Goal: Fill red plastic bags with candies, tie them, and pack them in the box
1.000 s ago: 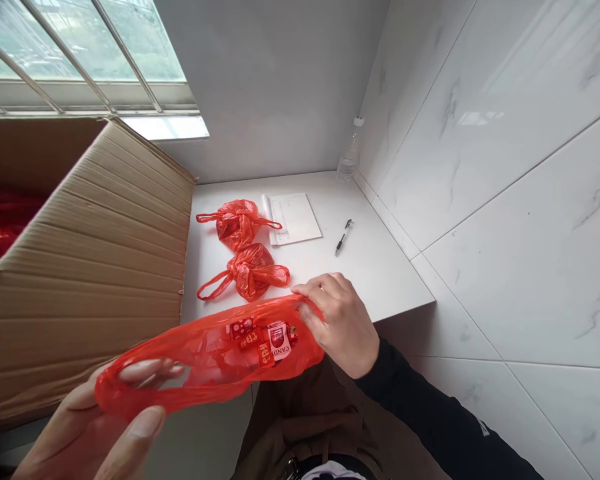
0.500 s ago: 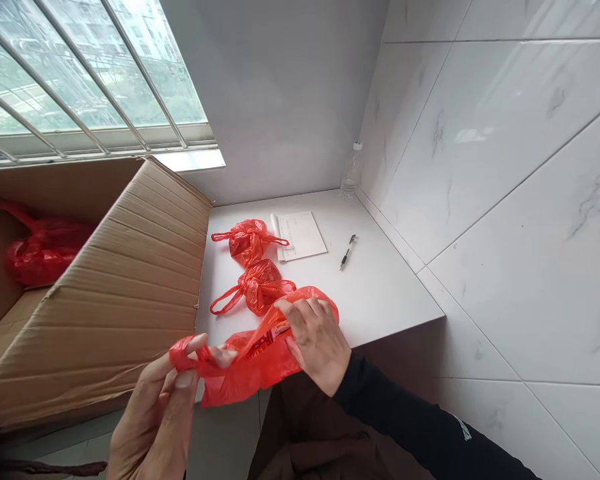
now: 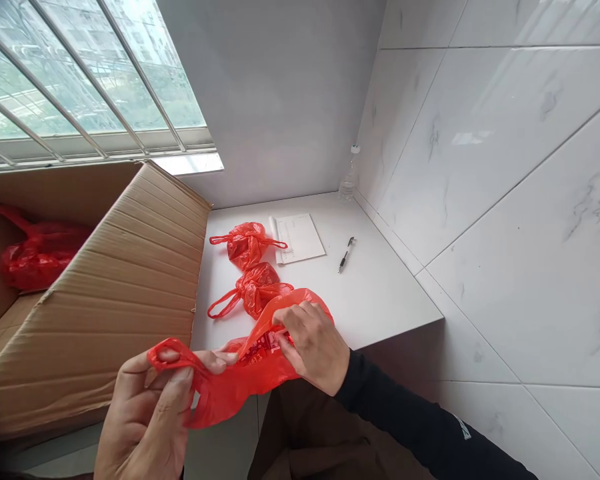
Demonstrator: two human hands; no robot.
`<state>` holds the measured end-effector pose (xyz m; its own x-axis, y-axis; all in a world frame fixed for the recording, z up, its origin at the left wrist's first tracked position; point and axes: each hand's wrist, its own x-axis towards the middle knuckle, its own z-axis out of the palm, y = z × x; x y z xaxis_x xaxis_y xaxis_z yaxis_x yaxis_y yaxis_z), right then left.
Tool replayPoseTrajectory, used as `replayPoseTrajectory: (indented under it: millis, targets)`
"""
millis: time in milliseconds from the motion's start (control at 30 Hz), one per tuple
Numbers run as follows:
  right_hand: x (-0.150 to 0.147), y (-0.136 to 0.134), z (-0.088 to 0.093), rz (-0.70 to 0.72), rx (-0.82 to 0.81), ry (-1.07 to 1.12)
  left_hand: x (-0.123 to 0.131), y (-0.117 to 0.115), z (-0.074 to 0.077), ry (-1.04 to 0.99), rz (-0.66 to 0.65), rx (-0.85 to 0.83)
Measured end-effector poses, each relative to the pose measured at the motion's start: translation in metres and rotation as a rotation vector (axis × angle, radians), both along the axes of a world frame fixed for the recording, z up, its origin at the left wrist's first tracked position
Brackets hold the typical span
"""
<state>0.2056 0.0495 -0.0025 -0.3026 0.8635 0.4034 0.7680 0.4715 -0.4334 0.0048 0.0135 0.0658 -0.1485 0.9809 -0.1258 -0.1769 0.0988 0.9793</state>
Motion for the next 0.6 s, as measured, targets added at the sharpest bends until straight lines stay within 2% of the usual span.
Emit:
replayPoseTrajectory:
  millis: [133,200,300,367,467,600]
  targets:
    - [-0.005,0.006,-0.016,-0.024,-0.051,-0.208,0.004,0.004,-0.001,-0.042,-0.002,-0.021]
    - [-0.009,0.01,-0.023,-0.055,-0.077,-0.239,0.006,0.005,-0.001,-0.04,0.007,-0.045]
    - [-0.009,0.01,-0.018,-0.049,-0.086,-0.19,0.002,0.007,-0.005,0.001,0.0,-0.083]
    - [-0.005,0.005,0.001,0.008,-0.088,-0.035,-0.005,0.01,-0.008,0.039,-0.028,-0.087]
    - [0.008,-0.009,0.043,0.109,-0.063,0.29,-0.013,0.013,-0.008,0.068,-0.039,-0.087]
    - [0.021,-0.025,0.095,0.141,0.023,0.501,-0.001,0.012,0.012,0.019,-0.011,-0.077]
